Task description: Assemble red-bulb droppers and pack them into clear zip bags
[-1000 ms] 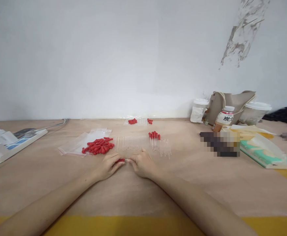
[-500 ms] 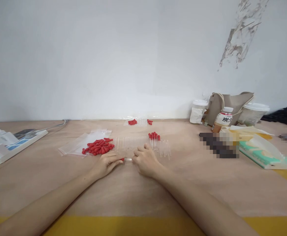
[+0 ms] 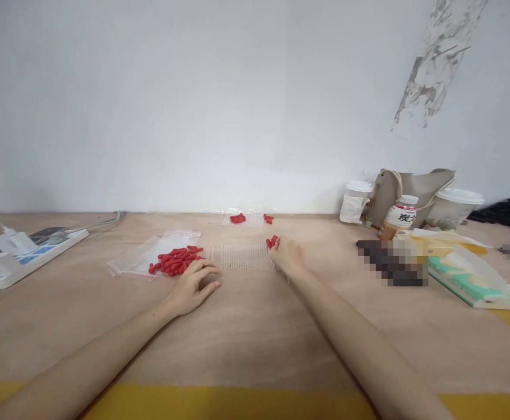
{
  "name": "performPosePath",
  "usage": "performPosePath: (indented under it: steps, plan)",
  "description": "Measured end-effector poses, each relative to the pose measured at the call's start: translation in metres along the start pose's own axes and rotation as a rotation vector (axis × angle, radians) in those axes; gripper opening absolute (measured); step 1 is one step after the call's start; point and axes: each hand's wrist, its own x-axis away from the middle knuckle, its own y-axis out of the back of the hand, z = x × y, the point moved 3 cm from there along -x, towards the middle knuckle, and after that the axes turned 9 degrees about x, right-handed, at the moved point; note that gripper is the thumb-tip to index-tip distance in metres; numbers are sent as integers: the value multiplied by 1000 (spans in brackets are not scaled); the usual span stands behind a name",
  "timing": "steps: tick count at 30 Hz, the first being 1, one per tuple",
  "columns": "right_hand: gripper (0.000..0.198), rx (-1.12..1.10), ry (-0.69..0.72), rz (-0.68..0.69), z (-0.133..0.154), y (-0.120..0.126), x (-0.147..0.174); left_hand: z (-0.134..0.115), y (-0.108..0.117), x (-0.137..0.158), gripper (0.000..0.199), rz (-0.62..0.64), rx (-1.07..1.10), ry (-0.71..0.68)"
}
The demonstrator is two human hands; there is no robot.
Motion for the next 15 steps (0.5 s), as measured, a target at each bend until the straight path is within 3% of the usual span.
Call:
performPosePath:
  steps: [9, 15]
  plan:
    - [25, 125, 24, -38, 18, -15, 6, 1, -1, 1, 12, 1, -5, -39]
    - [31, 77, -11, -41, 8, -13, 2, 2, -1, 1, 12, 15, -1, -32]
